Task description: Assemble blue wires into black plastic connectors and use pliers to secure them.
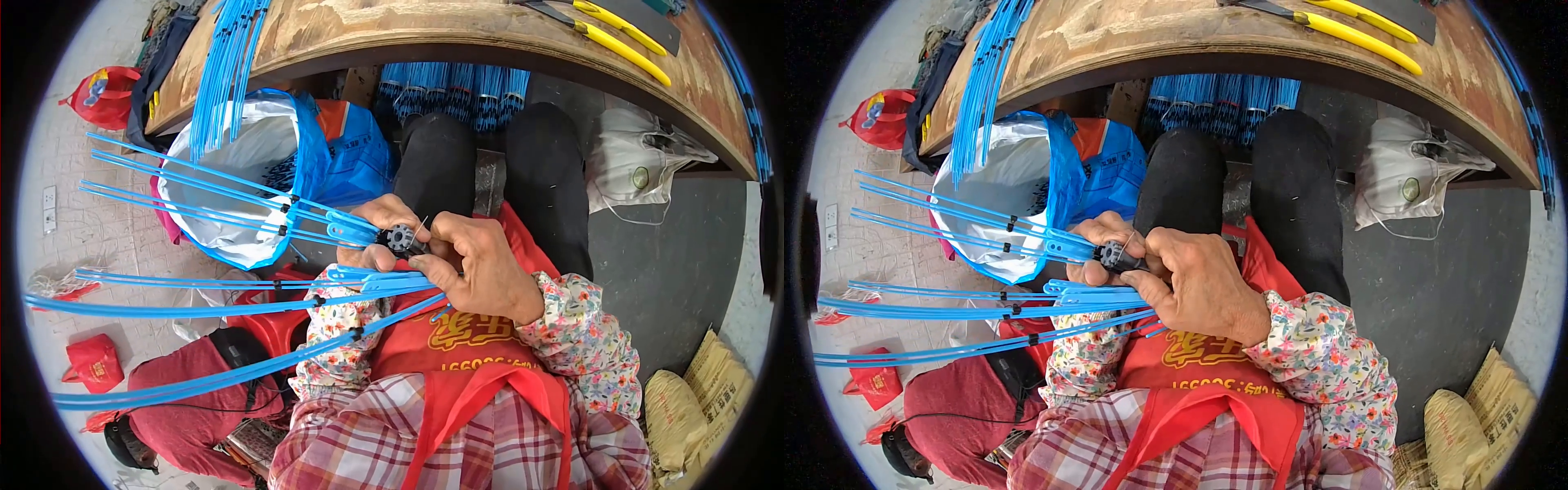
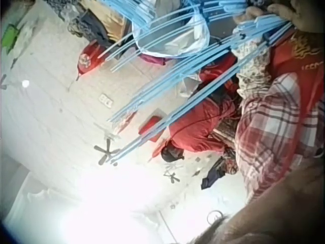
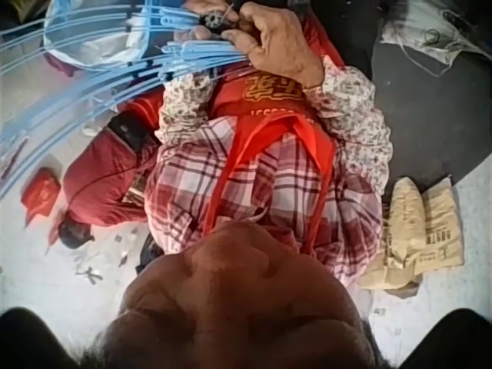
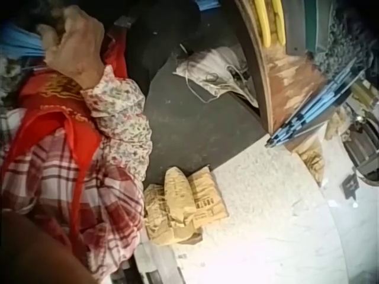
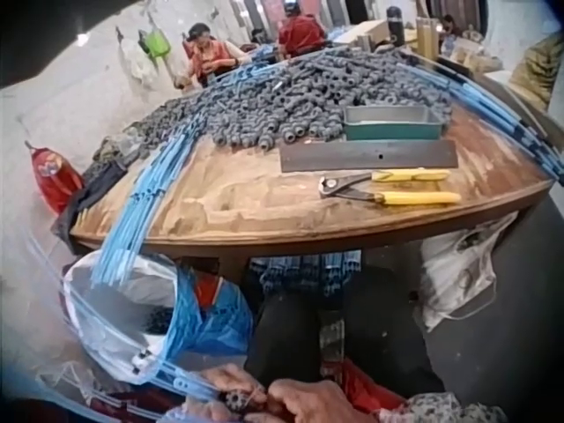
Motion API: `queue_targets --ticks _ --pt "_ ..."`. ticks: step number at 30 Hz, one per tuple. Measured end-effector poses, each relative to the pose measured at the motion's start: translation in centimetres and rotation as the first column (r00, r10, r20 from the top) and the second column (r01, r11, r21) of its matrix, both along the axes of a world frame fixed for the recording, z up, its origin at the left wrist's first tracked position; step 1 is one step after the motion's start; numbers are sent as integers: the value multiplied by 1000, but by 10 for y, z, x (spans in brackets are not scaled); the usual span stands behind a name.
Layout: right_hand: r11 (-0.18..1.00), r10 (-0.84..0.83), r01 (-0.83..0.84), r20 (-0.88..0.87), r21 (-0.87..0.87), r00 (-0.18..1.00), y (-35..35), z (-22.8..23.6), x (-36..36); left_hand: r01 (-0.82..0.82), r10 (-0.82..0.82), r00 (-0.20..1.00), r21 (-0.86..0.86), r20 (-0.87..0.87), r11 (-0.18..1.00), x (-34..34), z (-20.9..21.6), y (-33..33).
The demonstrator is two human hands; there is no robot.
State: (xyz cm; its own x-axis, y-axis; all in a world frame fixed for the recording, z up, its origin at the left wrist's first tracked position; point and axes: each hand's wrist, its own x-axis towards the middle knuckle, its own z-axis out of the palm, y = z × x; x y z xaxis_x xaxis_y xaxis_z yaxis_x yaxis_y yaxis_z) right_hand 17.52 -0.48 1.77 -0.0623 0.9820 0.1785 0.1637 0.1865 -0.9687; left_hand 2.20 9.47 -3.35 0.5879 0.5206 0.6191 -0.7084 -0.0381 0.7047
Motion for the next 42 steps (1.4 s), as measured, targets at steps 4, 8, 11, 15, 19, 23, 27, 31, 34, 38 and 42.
queue_targets --ticks 4,8,11,15,19,23,27,31,34,38,42 --pt "999 34 -34 7 -7 999 0 -7 3 63 -64 997 -18 -53 998 -1 6 3" --pt "997 -64 60 -91 -47 994 -5 -9 3 -112 123 986 100 -114 989 3 8 -2" --pt "990 -139 139 0 25 990 -8 -9 2 -188 204 973 146 -106 971 6 6 -2" --pt "975 -219 215 48 61 975 -9 -13 -1 -115 124 988 90 -92 989 8 3 -2" --pt "994 -112 112 -35 -19 993 -8 -11 5 -12 19 994 61 -109 998 5 5 -2" --pt "995 30 -49 -218 -82 976 -4 -8 18 102 -91 986 73 -138 992 3 6 4" --pt "981 72 -102 -180 -165 981 -2 -8 25 263 -245 953 82 -180 961 1 3 16" --pt "929 109 -164 -176 -333 978 3 -5 28 366 -359 919 16 -160 930 1 -4 28" --pt "951 39 -95 -190 -293 981 3 -8 27 432 -421 895 46 -149 901 2 -8 32" --pt "968 -86 10 -292 -251 952 5 -4 32 132 -127 988 42 -89 990 18 15 2" --pt "998 -59 44 -339 -53 939 11 -2 36 -77 -43 959 -405 -279 911 24 31 -17"
